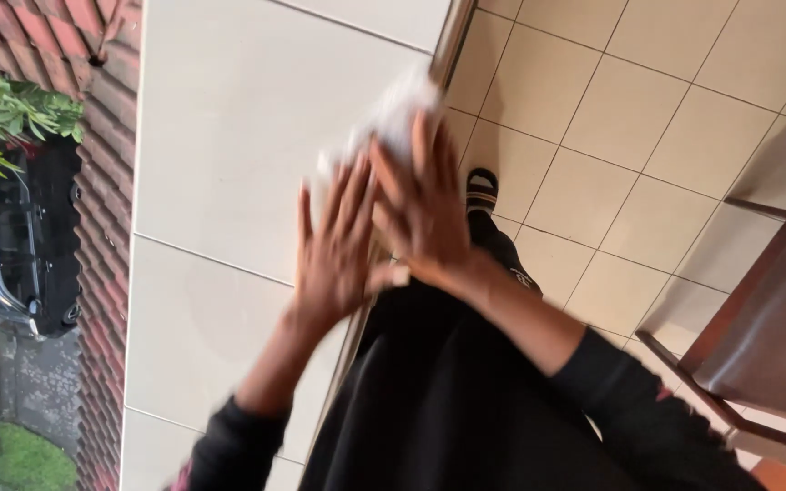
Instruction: The recorder picks up footwear from a chair, sets it on the floor, and then wipes a tiled balcony ledge using a white cloth.
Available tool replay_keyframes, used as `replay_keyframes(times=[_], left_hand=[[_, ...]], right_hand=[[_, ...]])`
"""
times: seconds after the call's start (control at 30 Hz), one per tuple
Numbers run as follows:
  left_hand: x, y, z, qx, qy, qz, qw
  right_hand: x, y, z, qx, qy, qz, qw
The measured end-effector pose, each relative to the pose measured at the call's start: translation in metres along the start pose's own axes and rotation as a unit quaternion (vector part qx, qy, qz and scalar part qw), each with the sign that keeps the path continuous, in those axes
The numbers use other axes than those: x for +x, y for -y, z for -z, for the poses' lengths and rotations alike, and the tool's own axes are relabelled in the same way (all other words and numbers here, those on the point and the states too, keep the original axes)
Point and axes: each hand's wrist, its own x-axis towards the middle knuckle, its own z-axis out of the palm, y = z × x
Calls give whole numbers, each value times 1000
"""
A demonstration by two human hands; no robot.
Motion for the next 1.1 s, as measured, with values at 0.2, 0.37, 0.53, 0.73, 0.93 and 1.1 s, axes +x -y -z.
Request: replay_keyframes(times=[0.2, 0.37, 0.53, 0.73, 0.93, 1.1], left_hand=[[-91, -13, -23, 61, 45, 27, 997], [50, 23, 4, 55, 22, 25, 998], [108, 55, 36, 75, -26, -16, 997], [-33, 51, 9, 14, -47, 41, 998], [-120, 20, -25, 40, 7, 99, 994], [6, 55, 1, -7, -100, 41, 994]], right_hand=[[-65, 31, -19, -12, 58, 49, 997], [53, -21, 0, -130, -14, 110, 985], [132, -34, 12, -189, 92, 0, 978], [68, 52, -8, -210, 155, 96, 961], [17, 68, -14, -82, 276, 215, 933], [107, 12, -2, -255, 223, 172, 925]])
